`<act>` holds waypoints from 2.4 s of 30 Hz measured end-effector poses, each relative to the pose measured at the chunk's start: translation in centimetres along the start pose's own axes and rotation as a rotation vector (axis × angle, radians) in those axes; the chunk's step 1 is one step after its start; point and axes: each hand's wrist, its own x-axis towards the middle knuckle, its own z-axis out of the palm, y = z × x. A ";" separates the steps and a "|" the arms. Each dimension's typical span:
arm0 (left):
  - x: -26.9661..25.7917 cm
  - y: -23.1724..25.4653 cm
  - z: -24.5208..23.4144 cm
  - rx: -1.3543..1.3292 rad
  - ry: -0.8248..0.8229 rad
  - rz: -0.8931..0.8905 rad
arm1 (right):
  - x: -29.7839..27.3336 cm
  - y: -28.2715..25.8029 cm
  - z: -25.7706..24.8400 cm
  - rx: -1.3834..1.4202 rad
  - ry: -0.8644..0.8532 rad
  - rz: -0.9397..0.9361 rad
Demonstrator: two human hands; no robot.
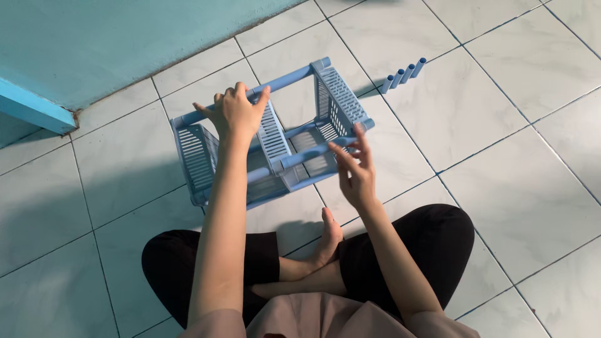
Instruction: The person sits on a tiled floor and disassembles a light blue plastic stool. They remove the legs one by one and place them in a nearby basket, then detach the seat and set it aside. The process is repeated for a second stool, with all components being separated and organized.
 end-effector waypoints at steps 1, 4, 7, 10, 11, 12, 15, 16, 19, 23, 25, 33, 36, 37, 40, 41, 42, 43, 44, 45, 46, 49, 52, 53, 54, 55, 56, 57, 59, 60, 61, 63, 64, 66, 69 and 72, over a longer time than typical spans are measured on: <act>0.0 -0.1 0.2 0.022 0.042 0.044 | 0.0 -0.1 0.2 0.011 -0.020 -0.030; -0.2 -0.5 0.4 0.030 0.113 0.120 | -0.1 -0.5 0.2 0.021 -0.046 -0.118; -0.7 -0.3 -0.1 -0.052 0.165 0.140 | 0.0 -0.6 0.0 -0.018 -0.011 -0.146; -1.8 -0.1 -0.3 -0.080 0.368 0.245 | -0.4 -0.3 -0.1 -0.062 -0.031 -0.083; -2.3 0.1 -0.3 -0.084 0.437 0.274 | -0.3 -0.1 -0.1 -0.077 -0.047 -0.094; -2.8 0.3 -0.4 -0.088 0.506 0.302 | -0.2 0.0 -0.1 -0.092 -0.062 -0.104; -4.6 0.4 -0.2 -0.058 0.577 0.305 | -0.4 0.5 0.1 -0.134 -0.155 -0.037; -5.0 0.3 -0.1 -0.045 0.584 0.310 | -0.4 0.9 0.3 -0.115 -0.182 -0.043; -6.7 0.0 1.4 -0.026 0.565 0.324 | -1.4 2.7 1.0 -0.099 -0.268 -0.015; -10.0 -0.6 4.5 -0.033 0.501 0.340 | -4.0 6.0 3.3 -0.161 -0.379 0.116; -11.6 -0.7 5.9 -0.048 0.481 0.340 | -5.5 7.6 4.2 -0.175 -0.422 0.174; -15.6 -1.2 8.4 -0.122 0.393 0.312 | -9.2 12.5 5.8 -0.198 -0.558 0.300; -16.3 -1.1 8.4 -0.124 0.371 0.319 | -10.0 13.9 5.9 -0.189 -0.578 0.285; -16.5 -1.0 8.3 -0.121 0.362 0.324 | -10.2 14.2 5.9 -0.184 -0.582 0.260; -17.0 -0.6 7.5 -0.127 0.342 0.334 | -10.1 14.7 5.7 -0.198 -0.562 0.160; -17.1 -0.4 7.2 -0.136 0.337 0.332 | -9.8 14.5 5.5 -0.220 -0.536 0.110; -17.1 -0.2 6.8 -0.144 0.332 0.329 | -9.3 14.2 5.2 -0.241 -0.509 0.060; -17.0 0.0 6.5 -0.135 0.336 0.374 | -8.6 13.9 4.8 -0.221 -0.576 0.189; -16.8 0.4 6.4 -0.125 0.340 0.418 | -7.8 13.4 4.1 -0.199 -0.643 0.317; -16.6 0.8 6.3 -0.116 0.344 0.461 | -7.0 12.9 3.4 -0.175 -0.710 0.444; -16.1 1.2 6.4 -0.158 0.285 0.537 | -6.1 12.3 2.7 -0.236 -0.703 0.508; -15.2 2.5 7.1 -0.250 0.137 0.708 | -4.1 10.5 0.6 -0.399 -0.643 0.661; -14.7 4.2 8.4 -0.256 0.069 0.776 | -3.1 9.5 -0.6 -0.440 -0.414 0.678; -14.6 4.7 8.9 -0.253 0.054 0.792 | -3.0 9.3 -0.7 -0.406 -0.284 0.636; -14.4 5.4 9.5 -0.250 0.040 0.809 | -2.9 9.4 -0.6 -0.371 -0.155 0.592; -14.3 5.9 10.1 -0.235 0.031 0.793 | -3.0 9.4 -0.4 -0.331 -0.082 0.468; -14.0 6.5 10.8 -0.220 0.022 0.777 | -3.0 9.6 0.0 -0.289 -0.011 0.344; -13.6 7.1 11.5 -0.205 0.016 0.762 | -2.9 9.8 0.3 -0.246 0.060 0.217; -12.9 8.2 12.8 -0.170 -0.076 0.684 | -2.8 10.0 0.9 -0.074 0.028 0.292; -12.6 8.4 13.3 -0.153 -0.122 0.645 | -2.8 10.1 1.1 0.013 0.012 0.329; -12.3 8.4 13.7 -0.146 -0.099 0.660 | -2.8 10.1 1.2 0.030 -0.025 0.342; -12.0 8.3 14.3 -0.131 -0.052 0.692 | -2.9 9.9 1.2 0.064 -0.096 0.369; -11.9 8.2 14.4 -0.129 -0.038 0.688 | -2.8 9.9 1.2 0.116 -0.090 0.402; -11.9 8.1 14.6 -0.127 -0.017 0.685 | -2.8 9.8 1.3 0.217 -0.075 0.473; -12.1 8.0 14.7 -0.141 0.044 0.666 | -2.9 9.6 1.2 0.085 -0.075 0.425; -12.1 8.2 14.6 -0.104 0.006 0.614 | -2.9 9.8 1.3 0.055 -0.059 0.422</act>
